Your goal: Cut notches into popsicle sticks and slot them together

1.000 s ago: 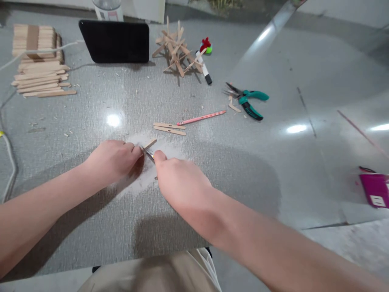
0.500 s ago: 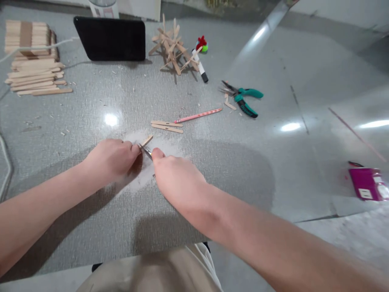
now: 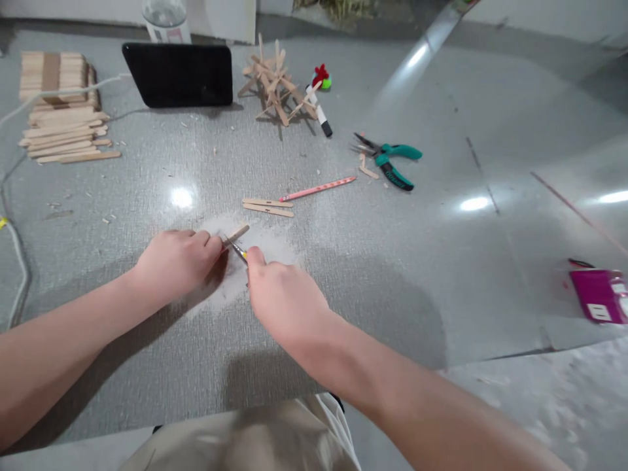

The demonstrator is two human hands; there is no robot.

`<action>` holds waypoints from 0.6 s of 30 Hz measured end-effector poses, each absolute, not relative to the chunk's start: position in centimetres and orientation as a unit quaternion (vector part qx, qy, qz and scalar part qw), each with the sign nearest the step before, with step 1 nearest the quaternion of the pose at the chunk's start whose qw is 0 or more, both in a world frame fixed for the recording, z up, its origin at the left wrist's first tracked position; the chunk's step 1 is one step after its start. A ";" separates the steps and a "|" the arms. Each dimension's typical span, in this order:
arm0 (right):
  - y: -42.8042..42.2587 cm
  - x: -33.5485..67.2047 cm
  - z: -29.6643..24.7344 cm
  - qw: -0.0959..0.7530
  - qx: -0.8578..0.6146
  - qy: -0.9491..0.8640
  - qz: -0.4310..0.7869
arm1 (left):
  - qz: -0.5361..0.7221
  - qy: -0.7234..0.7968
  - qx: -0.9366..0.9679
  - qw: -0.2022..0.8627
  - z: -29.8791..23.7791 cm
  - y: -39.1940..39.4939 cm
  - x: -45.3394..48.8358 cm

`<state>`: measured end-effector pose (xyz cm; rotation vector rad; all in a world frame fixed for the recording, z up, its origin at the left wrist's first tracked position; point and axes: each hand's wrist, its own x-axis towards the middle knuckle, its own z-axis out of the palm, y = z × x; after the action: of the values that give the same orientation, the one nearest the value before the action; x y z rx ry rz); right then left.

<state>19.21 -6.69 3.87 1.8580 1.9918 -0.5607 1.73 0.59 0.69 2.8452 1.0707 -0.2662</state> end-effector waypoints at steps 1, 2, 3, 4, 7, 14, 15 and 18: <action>-6.7 19.1 4.0 0.182 0.659 0.703 -0.196 | -0.087 0.353 0.930 0.048 0.7 0.6 1.7; -6.6 19.0 4.1 0.182 0.659 0.704 -0.194 | -0.088 0.355 0.929 0.050 0.7 0.6 1.7; -6.5 18.9 4.1 0.179 0.658 0.706 -0.194 | -0.090 0.356 0.929 0.050 0.6 0.6 1.8; -6.4 18.9 4.1 0.175 0.656 0.707 -0.195 | -0.091 0.355 0.929 0.048 0.6 0.7 1.8; -6.0 19.0 4.0 0.169 0.654 0.707 -0.208 | -0.088 0.354 0.930 0.041 0.4 0.8 1.9; -5.6 18.8 4.3 0.193 0.656 0.700 -0.203 | -0.087 0.366 0.924 0.074 0.6 0.8 2.1; -5.6 18.7 4.4 0.193 0.656 0.702 -0.201 | -0.082 0.370 0.922 0.076 0.6 0.8 2.1; -5.6 18.6 4.8 0.198 0.658 0.698 -0.201 | -0.080 0.374 0.921 0.074 0.6 0.8 2.0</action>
<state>18.59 -5.56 4.85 1.8401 1.9544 -0.5630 2.02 0.81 0.60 2.7652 1.1223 -0.2403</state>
